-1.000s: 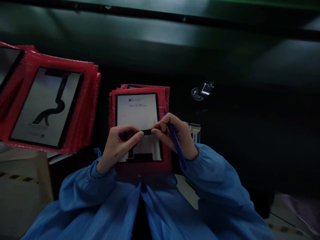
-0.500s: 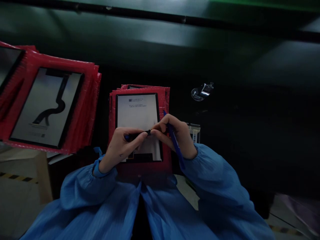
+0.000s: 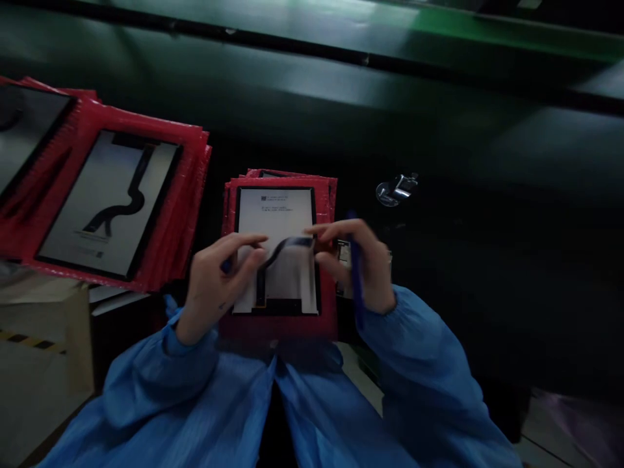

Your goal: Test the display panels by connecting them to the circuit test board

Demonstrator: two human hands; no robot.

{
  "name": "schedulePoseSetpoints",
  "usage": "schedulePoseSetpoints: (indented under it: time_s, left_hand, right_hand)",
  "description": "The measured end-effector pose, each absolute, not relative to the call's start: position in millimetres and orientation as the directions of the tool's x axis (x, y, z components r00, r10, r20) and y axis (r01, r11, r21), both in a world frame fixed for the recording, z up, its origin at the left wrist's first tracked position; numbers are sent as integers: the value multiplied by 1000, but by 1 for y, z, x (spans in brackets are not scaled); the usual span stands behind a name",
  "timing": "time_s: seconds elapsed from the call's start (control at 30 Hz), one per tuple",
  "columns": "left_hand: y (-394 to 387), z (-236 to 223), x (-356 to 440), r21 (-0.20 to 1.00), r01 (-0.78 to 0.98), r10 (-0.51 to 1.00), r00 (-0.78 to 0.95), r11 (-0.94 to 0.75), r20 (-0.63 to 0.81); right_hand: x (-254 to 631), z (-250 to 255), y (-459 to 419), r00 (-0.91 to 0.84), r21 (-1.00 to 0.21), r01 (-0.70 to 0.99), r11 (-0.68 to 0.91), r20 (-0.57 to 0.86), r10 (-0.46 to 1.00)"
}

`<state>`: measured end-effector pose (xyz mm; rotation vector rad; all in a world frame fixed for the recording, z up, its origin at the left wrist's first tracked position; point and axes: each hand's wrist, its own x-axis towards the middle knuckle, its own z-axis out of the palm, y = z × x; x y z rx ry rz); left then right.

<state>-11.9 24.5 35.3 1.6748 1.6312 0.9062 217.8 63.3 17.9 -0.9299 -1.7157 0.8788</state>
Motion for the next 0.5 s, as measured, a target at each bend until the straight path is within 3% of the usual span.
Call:
schedulePoseSetpoints:
  time_s: [0.07,0.13,0.2,0.27,0.37,0.5]
  left_hand:
    - [12,35,-33,744,666,998,-68,54,-12]
    - [-1,31,-52,686,712,982,-25,148,-185]
    - [-12,25,-63,657,724,937,43,210,-347]
    - [-18,18,-66,656,709,900,68,260,-430]
    - [-16,11,-64,691,659,882,88,296,-462]
    - [-11,12,-65,746,574,856,140,339,-497]
  right_hand:
    - [223,24,53,-52,-771,278,573,584,810]
    - [224,27,38,-89,-670,367,646,666,741]
    - [218,24,20,-347,-577,442,687,595,724]
    - [208,13,5,-558,-497,518,696,420,716]
    - [189,-8,-8,-652,-392,604,694,257,713]
    - [173,-29,-13,-658,-337,633,697,240,714]
